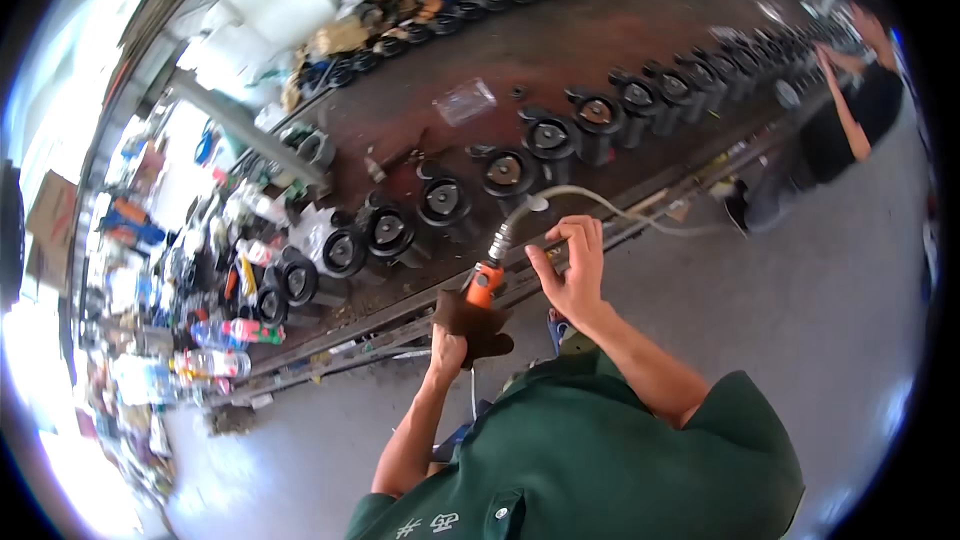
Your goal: The person wipes mechanical parts with a cloth and uses a pneumatic tool to drive screws into the components at a workbench.
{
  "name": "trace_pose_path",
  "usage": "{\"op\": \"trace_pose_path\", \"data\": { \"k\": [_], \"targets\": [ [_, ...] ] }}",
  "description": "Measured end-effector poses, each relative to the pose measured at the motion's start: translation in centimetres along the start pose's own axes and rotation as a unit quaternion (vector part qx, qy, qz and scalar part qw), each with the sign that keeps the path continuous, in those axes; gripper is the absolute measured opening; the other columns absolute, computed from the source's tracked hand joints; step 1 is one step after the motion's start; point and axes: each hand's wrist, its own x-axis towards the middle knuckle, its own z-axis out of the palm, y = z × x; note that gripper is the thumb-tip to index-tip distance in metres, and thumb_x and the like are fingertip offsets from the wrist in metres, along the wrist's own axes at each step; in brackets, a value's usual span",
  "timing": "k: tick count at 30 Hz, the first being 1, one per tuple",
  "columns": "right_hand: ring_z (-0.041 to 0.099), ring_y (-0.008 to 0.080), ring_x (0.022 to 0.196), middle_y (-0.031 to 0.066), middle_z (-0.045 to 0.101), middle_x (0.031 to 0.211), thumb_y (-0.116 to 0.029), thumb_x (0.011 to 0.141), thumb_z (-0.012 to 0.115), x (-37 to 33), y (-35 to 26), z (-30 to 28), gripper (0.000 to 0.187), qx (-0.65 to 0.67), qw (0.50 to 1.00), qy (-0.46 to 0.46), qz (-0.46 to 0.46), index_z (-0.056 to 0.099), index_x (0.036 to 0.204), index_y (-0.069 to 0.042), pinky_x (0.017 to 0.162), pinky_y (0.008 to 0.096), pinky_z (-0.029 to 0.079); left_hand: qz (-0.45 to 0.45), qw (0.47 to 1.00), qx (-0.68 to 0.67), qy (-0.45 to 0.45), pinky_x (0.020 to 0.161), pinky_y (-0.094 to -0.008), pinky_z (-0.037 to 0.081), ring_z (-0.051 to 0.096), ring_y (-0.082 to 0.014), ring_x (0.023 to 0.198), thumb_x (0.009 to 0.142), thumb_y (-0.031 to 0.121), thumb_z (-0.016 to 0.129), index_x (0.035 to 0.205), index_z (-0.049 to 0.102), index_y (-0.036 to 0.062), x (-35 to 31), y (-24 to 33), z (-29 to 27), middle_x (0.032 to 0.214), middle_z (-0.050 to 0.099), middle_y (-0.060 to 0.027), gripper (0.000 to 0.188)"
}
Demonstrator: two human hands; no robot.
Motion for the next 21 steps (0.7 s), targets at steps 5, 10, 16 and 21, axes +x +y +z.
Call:
{"op": "trace_pose_path", "data": {
  "k": [5,10,16,21],
  "targets": [
    [0.053,0.0296,0.112,0.0159,0.054,0.118,-0.03,0.084,0.081,-8.7,-0.7,2.3,0.062,0.117,0.962,-0.097,0.226,0.052,0.128,0.001,0.099,0.0389,0.042,0.113,0.959,-0.249,0.072,0.053,-0.03,0.052,0.069,-0.0166,0.08,0.1,0.03,0.06,0.113,0.06,-0.0004,1.7,-0.9,3.1,0.104,0.067,-0.0102,0.032],
    [0.063,0.0247,0.099,0.0111,0.064,0.103,-0.025,0.094,0.074,-8.4,-2.2,0.4,0.049,0.427,0.815,-0.113,0.376,0.055,0.13,0.001,0.096,0.0382,0.048,0.125,0.941,-0.314,-0.025,0.077,-0.0292,0.053,0.064,-0.0127,0.089,0.102,0.028,0.057,0.128,0.054,0.0004,1.8,2.9,5.5,0.11,0.065,-0.0072,0.039],
    [0.056,0.0305,0.075,0.005,0.06,0.08,-0.003,0.068,0.078,-3.4,-2.6,-4.9,0.024,-0.003,1.0,0.01,0.018,0.067,0.089,-0.008,0.067,0.0404,0.041,0.216,0.935,-0.269,-0.084,0.098,-0.0349,0.05,0.059,-0.0156,0.113,0.103,0.036,0.059,0.134,0.05,0.0064,3.7,2.4,5.3,0.125,0.059,-0.0041,0.044],
    [0.052,0.0328,0.101,0.0119,0.052,0.102,-0.01,0.068,0.085,0.9,-3.3,-1.3,0.06,0.1,0.961,0.181,0.183,0.049,0.116,-0.005,0.084,0.0385,0.042,0.159,0.947,-0.259,-0.102,0.11,-0.0354,0.043,0.051,-0.02,0.131,0.105,0.043,0.053,0.154,0.034,0.0075,3.6,4.4,7.7,0.146,0.049,-0.0074,0.063]
  ]
}}
